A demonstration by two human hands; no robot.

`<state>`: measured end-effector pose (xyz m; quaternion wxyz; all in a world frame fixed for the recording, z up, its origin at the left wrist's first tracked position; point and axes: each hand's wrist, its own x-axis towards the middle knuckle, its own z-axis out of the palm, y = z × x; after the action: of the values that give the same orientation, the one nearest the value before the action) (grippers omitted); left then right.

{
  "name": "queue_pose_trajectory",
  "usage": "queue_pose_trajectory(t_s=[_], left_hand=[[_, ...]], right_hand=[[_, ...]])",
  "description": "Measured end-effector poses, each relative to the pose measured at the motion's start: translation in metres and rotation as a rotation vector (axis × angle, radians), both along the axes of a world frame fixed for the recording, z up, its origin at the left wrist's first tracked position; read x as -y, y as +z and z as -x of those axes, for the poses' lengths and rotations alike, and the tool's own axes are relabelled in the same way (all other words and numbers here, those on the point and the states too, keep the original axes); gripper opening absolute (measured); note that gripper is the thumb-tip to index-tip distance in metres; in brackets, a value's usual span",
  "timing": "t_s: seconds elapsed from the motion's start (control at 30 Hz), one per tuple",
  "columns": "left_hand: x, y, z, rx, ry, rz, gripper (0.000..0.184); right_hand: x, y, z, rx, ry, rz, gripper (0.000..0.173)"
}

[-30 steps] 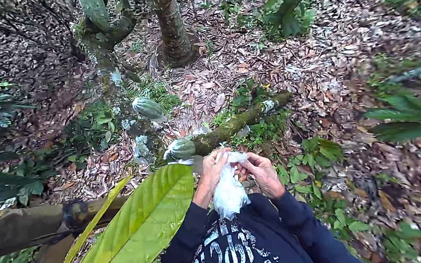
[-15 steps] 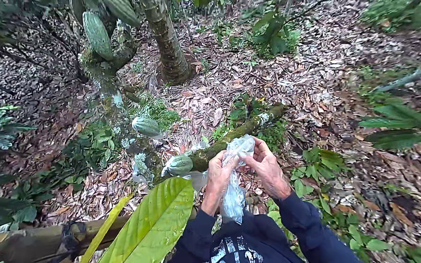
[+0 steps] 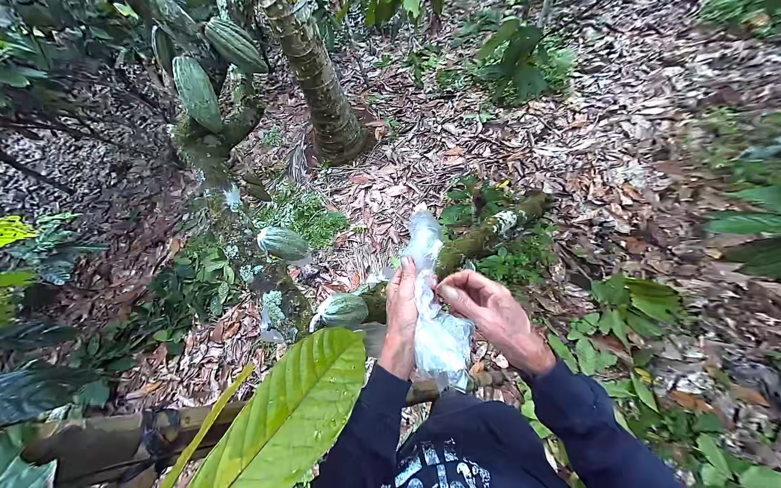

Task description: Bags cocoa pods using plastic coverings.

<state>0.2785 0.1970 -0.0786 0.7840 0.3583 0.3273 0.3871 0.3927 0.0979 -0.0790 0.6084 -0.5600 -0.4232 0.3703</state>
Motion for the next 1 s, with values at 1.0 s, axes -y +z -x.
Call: queue_pose_trajectory(t_s=[1.0], left_hand=[[0.002, 0.003, -0.021, -0.052, 0.022, -0.145, 0.029]], right_hand=[[-0.021, 0.003, -0.015, -0.255, -0.278, -0.275, 0.013]])
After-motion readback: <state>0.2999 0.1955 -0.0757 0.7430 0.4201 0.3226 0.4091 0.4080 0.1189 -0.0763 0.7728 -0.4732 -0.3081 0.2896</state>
